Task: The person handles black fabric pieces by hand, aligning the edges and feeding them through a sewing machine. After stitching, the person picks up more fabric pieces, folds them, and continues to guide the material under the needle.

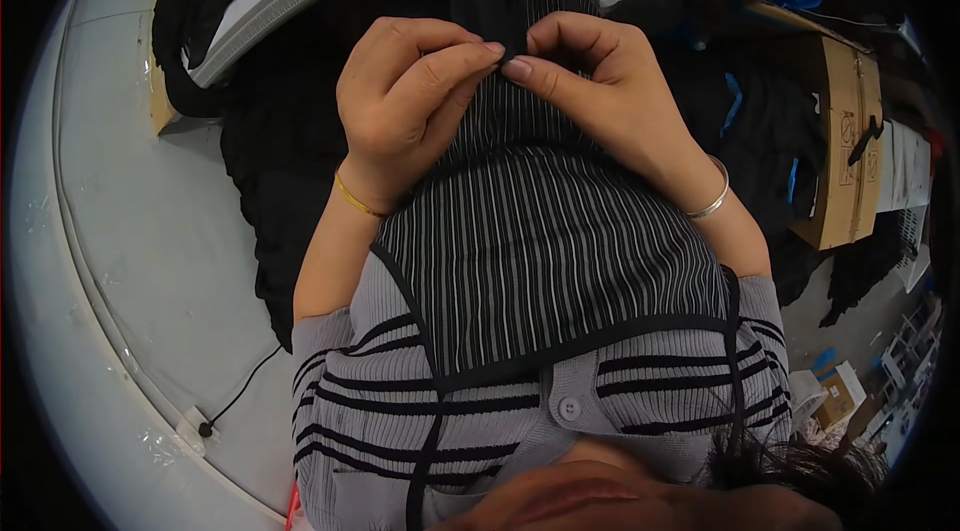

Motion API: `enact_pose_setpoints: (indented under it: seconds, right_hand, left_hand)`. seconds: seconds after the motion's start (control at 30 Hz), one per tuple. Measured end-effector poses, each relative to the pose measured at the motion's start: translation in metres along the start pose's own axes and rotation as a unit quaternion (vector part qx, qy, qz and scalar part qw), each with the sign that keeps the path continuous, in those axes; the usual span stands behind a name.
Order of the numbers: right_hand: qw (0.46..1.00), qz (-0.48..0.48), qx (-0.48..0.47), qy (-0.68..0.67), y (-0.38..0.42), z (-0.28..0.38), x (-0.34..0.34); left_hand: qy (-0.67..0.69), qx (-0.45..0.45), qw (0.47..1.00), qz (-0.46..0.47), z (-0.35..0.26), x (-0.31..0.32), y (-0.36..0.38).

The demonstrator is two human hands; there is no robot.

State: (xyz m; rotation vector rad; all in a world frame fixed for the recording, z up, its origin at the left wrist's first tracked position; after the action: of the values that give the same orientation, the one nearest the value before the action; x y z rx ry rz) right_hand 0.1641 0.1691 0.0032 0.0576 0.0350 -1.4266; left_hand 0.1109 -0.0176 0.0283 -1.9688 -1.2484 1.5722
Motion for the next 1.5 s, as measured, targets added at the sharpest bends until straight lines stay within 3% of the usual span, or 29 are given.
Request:
enact_pose_setpoints:
  seconds: [0.2, 0.4, 0.47, 0.63, 0.7, 0.73, 0.8, 0.87, 0.9, 0.93, 0.97, 1.0, 1.03, 1.07, 1.1, 1.17, 1.33, 1.4, 1.5]
  right_hand:
    - [1.0, -0.005, -0.006, 0.01, 0.001, 0.004, 0.002]
    - [0.998, 0.008, 0.006, -0.066, 0.003, 0.014, 0.001]
    - [0.995, 0.053, 0.027, -0.081, 0.002, 0.018, 0.001]
    - [0.989, 0.101, -0.094, -0.055, -0.015, 0.032, -0.002]
    - [0.994, 0.0, -0.111, -0.013, -0.031, 0.037, -0.009]
    - [0.989, -0.073, -0.12, 0.04, -0.047, 0.026, -0.013]
    - [0.96, -0.186, -0.158, 0.137, -0.097, 0.009, 0.006]
    - [0.936, -0.141, -0.292, 0.137, -0.153, 0.018, 0.05]
    - [0.935, -0.145, -0.297, 0.131, -0.165, 0.023, 0.062]
    - [0.933, -0.063, -0.326, 0.143, -0.176, 0.03, 0.075]
    - [0.923, 0.016, -0.352, 0.155, -0.185, 0.035, 0.083]
    - [0.921, 0.009, -0.356, 0.158, -0.184, 0.036, 0.077]
    - [0.906, -0.045, -0.383, 0.176, -0.172, 0.033, 0.061]
    - [0.887, -0.092, -0.408, 0.194, -0.166, 0.03, 0.042]
    - [0.875, -0.156, -0.408, 0.209, -0.167, 0.029, 0.023]
    - [0.841, -0.252, -0.418, 0.232, -0.171, 0.035, -0.006]
    - [0.799, -0.27, -0.483, 0.236, -0.201, 0.053, -0.011]
    - [0.732, -0.256, -0.571, 0.271, -0.207, 0.066, 0.003]
    - [0.704, -0.271, -0.603, 0.26, -0.22, 0.072, 0.022]
  left_hand:
    - [-0.029, 0.027, 0.999, 0.014, 0.0, -0.001, -0.001]
    - [-0.022, 0.038, 0.999, 0.014, -0.001, -0.005, -0.001]
    - [-0.016, 0.036, 0.999, 0.002, -0.002, -0.005, 0.003]
    - [-0.01, 0.001, 0.999, -0.032, 0.001, -0.02, -0.005]
    - [0.011, -0.123, 0.986, -0.115, 0.007, -0.039, -0.01]
    - [0.012, -0.129, 0.98, -0.151, 0.011, -0.048, -0.012]
    - [-0.048, -0.086, 0.973, -0.21, 0.013, -0.069, -0.027]
    - [-0.092, -0.07, 0.97, -0.212, 0.016, -0.083, -0.046]
    - [-0.13, -0.032, 0.962, -0.236, 0.023, -0.091, -0.053]
    - [-0.166, 0.008, 0.951, -0.26, 0.03, -0.099, -0.06]
    - [-0.165, 0.016, 0.952, -0.257, 0.039, -0.103, -0.064]
    - [-0.177, -0.005, 0.938, -0.298, 0.052, -0.107, -0.062]
    - [-0.186, -0.029, 0.92, -0.344, 0.066, -0.109, -0.058]
    - [-0.268, -0.023, 0.898, -0.347, 0.081, -0.117, -0.053]
    - [-0.268, -0.03, 0.897, -0.351, 0.093, -0.118, -0.054]
    - [-0.298, 0.011, 0.873, -0.387, 0.108, -0.12, -0.052]
    - [-0.274, 0.062, 0.882, -0.38, 0.122, -0.119, -0.064]
    - [-0.254, 0.058, 0.885, -0.385, 0.121, -0.12, -0.065]
    - [-0.246, 0.056, 0.888, -0.385, 0.119, -0.127, -0.062]
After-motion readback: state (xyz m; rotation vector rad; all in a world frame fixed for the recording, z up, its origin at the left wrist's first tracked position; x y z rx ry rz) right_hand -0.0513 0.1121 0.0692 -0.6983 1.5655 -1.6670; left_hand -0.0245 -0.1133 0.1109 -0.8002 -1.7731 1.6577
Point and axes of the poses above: each hand's wrist, its own y-axis away from the middle knuckle, its own x-axis out of the palm, z = x × y, the point moved 3 cm from there along -y, towards the middle knuckle, and after that the axes turned 1 degree about z, right-handed, at the moved point
